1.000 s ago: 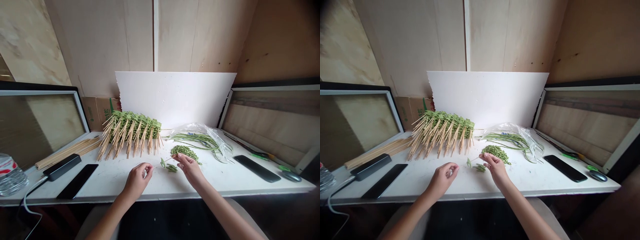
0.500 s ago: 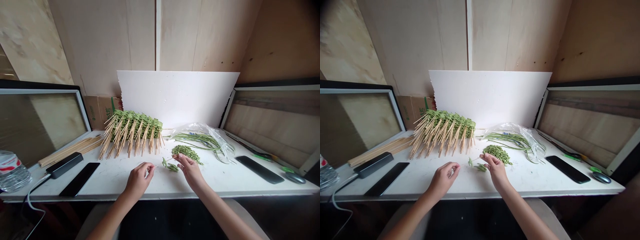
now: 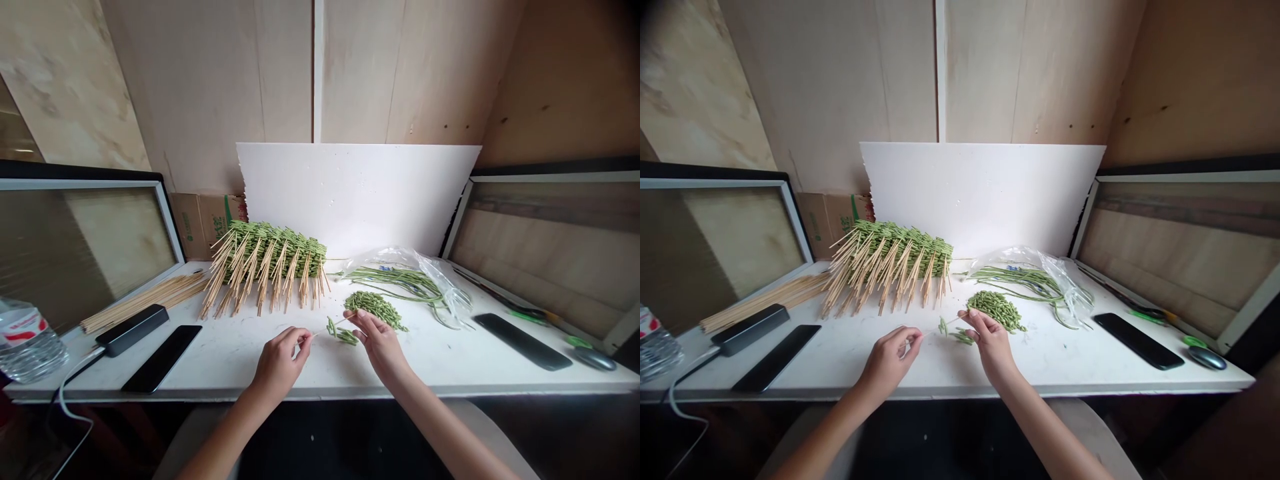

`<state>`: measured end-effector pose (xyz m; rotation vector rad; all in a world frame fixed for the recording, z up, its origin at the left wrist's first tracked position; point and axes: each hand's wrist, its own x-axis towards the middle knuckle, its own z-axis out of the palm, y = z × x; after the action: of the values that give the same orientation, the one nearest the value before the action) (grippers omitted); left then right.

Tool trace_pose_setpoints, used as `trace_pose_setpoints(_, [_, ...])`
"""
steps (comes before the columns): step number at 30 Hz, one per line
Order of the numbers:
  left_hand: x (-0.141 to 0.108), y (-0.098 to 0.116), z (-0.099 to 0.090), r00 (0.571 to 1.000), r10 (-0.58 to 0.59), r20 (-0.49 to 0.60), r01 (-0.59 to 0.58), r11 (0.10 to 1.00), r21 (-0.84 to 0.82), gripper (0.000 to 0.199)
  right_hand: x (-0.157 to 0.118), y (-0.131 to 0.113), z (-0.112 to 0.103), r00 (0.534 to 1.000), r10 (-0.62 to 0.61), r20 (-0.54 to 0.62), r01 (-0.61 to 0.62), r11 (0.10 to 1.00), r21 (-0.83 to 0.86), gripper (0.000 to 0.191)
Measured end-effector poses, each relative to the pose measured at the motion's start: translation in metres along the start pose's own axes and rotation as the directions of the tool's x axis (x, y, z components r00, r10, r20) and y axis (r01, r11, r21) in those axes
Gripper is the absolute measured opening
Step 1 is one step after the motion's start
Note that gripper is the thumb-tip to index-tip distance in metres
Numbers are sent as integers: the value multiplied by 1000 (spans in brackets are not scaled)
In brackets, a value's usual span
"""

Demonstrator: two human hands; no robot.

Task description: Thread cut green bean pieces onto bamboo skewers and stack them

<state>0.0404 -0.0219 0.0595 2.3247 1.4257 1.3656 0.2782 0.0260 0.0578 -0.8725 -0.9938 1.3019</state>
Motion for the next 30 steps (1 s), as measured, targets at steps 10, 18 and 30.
trace_pose_setpoints(10, [-5,9,7,999,8,-39,-8,1000,-12,16,-14,10,19,999,-35,-24,34,998,-53,33])
trace_pose_setpoints(18, [-6,15,11,999,2,-50,-3,1000,-17,15,-26,12,29,999,-28,35,30,999,-41,32])
trace_pose_setpoints(30, [1,8,5,989,-94,-113,87,994,-60,14,3,-11,-6,976,-182,118,215,888,-406,41])
